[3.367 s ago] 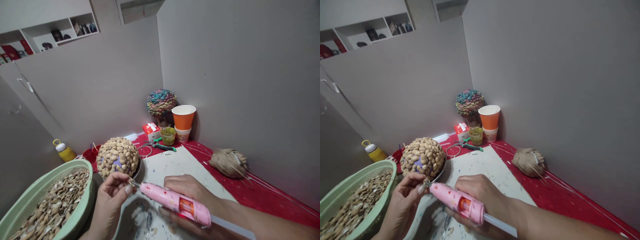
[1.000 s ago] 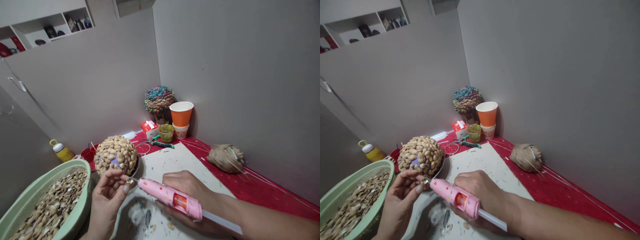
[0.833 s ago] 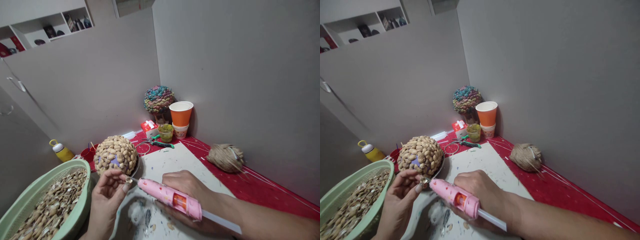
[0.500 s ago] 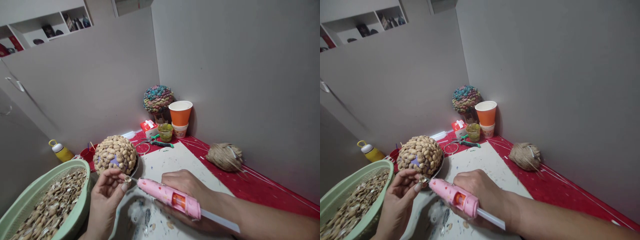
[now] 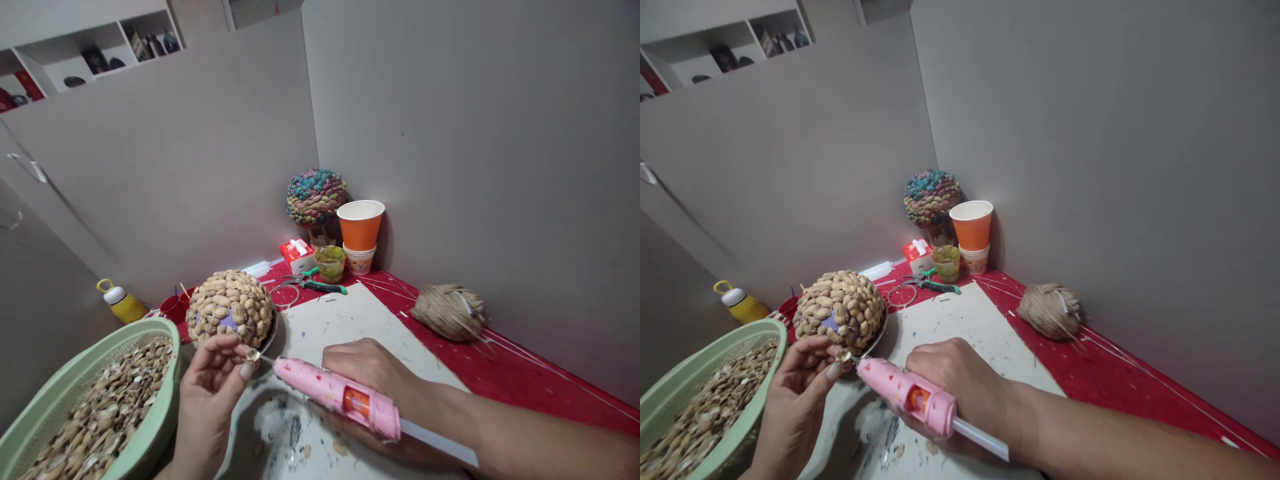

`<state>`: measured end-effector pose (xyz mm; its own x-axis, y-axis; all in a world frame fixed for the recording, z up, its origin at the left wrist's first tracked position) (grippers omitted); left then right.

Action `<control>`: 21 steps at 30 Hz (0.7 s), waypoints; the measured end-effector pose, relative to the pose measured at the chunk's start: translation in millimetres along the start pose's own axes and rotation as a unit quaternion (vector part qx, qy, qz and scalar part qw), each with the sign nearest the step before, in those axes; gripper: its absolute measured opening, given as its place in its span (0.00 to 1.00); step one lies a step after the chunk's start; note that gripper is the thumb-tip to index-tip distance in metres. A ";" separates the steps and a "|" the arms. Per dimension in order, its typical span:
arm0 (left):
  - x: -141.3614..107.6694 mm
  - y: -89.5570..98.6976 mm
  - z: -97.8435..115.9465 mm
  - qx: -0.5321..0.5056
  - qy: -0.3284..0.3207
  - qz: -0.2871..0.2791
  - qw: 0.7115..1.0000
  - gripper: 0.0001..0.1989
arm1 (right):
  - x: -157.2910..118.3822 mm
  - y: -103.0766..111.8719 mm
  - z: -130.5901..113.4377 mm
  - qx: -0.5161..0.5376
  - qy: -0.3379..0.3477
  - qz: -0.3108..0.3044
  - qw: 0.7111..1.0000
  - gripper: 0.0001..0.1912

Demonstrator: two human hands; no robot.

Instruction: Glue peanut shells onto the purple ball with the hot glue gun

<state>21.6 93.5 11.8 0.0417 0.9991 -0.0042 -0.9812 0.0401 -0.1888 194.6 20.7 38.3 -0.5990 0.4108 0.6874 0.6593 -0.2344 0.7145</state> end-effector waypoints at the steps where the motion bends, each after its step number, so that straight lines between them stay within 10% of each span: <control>1: -0.1 0.7 0.2 0.002 -0.001 0.003 1.000 0.18 | 0.1 0.0 -0.7 -0.002 0.004 0.002 1.000 0.13; 21: -1.6 -3.9 -7.9 0.058 -0.006 -0.032 0.998 0.15 | -1.3 -3.6 1.8 0.037 -0.009 0.002 0.999 0.11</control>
Point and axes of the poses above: each hand's wrist, its own x-axis towards the middle knuckle, its own y-axis out of the back of the hand, z = x × y, the point moved 10 cm from there along x, towards the middle knuckle, and after that the axes turned 12 degrees about y, right-handed, at the moved point
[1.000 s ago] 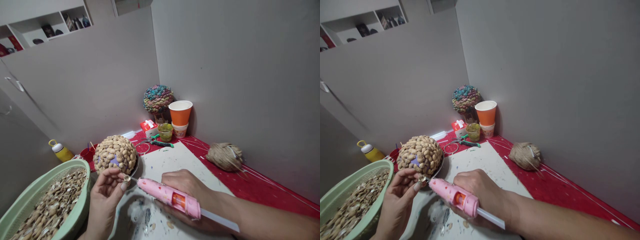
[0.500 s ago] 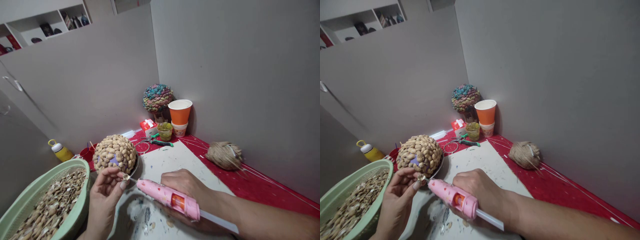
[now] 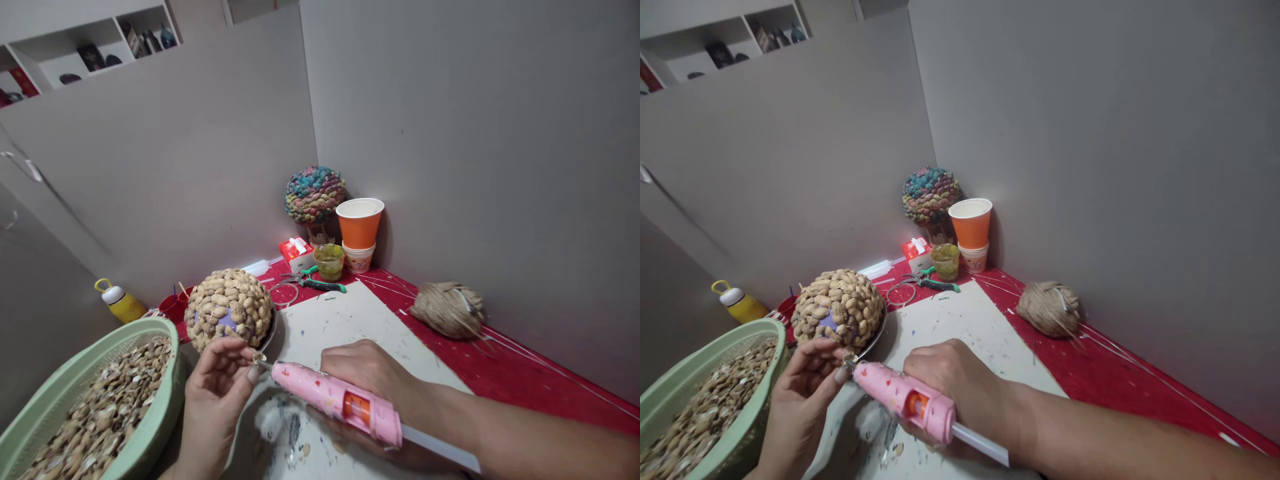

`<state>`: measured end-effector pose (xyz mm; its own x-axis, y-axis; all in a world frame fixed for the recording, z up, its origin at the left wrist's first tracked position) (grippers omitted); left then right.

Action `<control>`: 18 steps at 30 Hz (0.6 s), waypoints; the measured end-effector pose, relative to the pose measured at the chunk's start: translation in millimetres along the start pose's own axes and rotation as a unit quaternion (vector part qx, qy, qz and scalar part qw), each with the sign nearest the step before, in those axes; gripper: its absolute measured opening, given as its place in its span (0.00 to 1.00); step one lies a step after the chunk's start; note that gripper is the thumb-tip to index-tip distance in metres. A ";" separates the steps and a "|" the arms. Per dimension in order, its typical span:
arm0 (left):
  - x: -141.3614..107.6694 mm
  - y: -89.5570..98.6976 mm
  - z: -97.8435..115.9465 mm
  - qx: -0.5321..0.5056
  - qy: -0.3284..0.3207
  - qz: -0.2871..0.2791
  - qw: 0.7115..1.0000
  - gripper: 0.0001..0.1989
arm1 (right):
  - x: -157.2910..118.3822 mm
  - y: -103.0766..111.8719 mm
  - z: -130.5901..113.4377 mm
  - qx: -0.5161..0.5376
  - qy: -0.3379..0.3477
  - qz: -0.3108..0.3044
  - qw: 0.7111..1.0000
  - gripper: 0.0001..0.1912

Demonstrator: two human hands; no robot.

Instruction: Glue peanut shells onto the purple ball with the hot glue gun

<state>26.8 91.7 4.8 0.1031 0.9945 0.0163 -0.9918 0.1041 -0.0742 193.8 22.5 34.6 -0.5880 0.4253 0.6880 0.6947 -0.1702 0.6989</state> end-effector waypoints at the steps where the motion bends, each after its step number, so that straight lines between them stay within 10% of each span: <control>1: 0.0 -0.5 0.2 0.003 -0.001 0.000 1.000 0.15 | -0.1 -1.0 0.2 0.000 -0.001 -0.005 1.000 0.11; 18: -0.5 5.1 3.3 -0.009 -0.017 0.020 1.000 0.15 | -4.0 -4.0 1.4 -0.045 0.024 0.015 0.999 0.12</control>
Point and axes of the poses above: each hand's wrist, its own x-axis towards the middle knuckle, its own y-axis out of the back of the hand, z = x × y, the point moved 10 cm from there along x, towards the middle knuckle, and after that the axes turned 12 degrees about y, right-handed, at the moved point
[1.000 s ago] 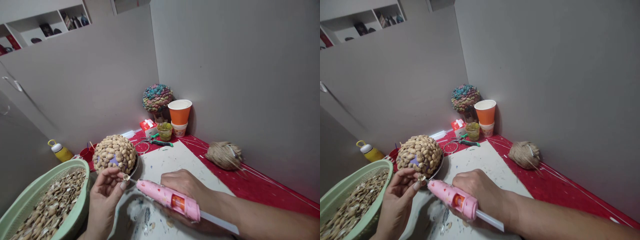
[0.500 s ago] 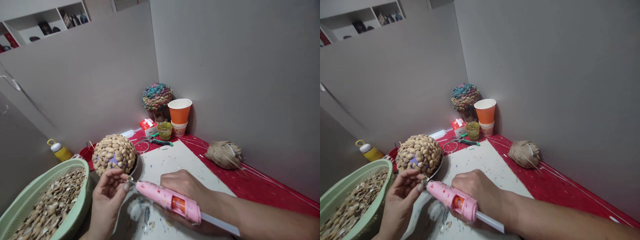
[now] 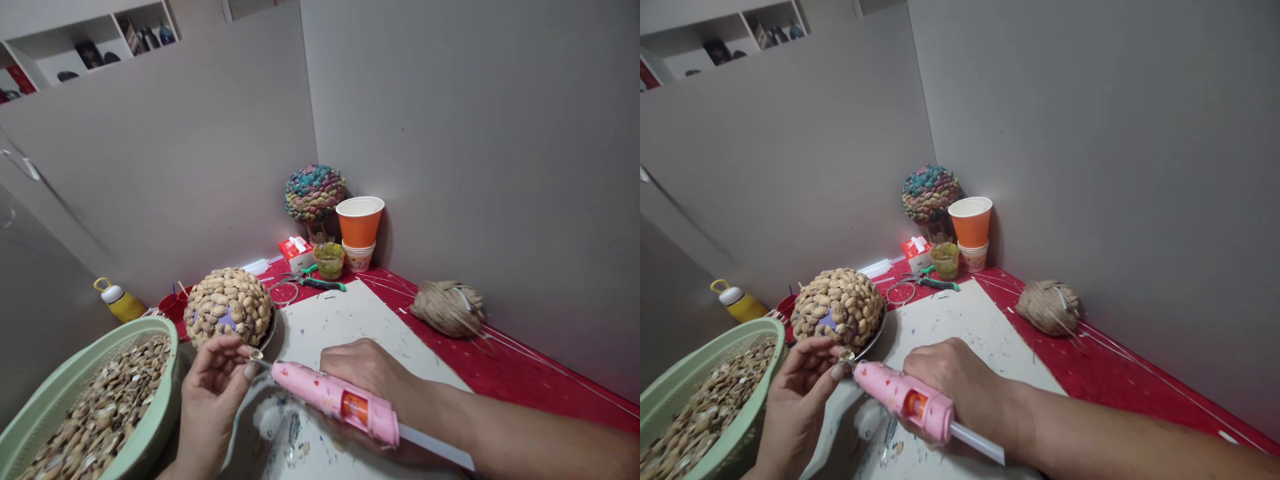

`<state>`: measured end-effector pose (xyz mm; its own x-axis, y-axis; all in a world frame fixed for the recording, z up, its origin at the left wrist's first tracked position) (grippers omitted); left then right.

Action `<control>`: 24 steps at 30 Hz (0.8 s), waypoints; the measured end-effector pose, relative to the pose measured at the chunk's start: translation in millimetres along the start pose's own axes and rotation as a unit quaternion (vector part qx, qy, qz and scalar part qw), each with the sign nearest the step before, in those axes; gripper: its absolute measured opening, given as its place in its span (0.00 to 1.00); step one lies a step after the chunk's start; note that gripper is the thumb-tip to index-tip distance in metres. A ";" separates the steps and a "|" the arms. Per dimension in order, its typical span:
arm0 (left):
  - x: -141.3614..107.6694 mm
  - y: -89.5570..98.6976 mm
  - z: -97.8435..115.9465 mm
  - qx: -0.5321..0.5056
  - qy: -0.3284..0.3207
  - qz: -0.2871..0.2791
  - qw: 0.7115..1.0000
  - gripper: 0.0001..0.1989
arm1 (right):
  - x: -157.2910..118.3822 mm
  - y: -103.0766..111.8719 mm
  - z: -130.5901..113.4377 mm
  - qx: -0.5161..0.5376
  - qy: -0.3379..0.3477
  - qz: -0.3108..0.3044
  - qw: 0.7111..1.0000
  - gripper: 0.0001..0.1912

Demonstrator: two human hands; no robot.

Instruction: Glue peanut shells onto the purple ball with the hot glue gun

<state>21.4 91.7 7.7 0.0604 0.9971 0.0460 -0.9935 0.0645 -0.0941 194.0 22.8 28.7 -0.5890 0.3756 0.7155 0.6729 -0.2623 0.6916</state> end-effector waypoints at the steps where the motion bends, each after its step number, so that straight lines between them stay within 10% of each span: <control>1: 0.3 0.2 0.0 -0.001 0.001 0.002 1.000 0.15 | -0.5 -0.2 0.3 0.000 0.001 0.003 1.000 0.12; 24: -0.6 -4.4 0.2 -0.073 0.049 0.008 0.996 0.18 | 2.7 5.2 3.5 -0.011 -0.030 -0.023 0.999 0.12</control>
<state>25.8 90.8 8.3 0.0603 0.9968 -0.0529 -0.9703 0.0461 -0.2374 197.5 25.5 33.9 -0.5908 0.4403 0.6761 0.6358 -0.2619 0.7261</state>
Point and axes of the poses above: each hand's wrist, its own x-axis towards the middle knuckle, its own y-axis out of the back of the hand, z = x × y, the point moved 10 cm from there along x, towards the middle knuckle, and after that the axes turned 12 degrees about y, right-handed, at the moved point
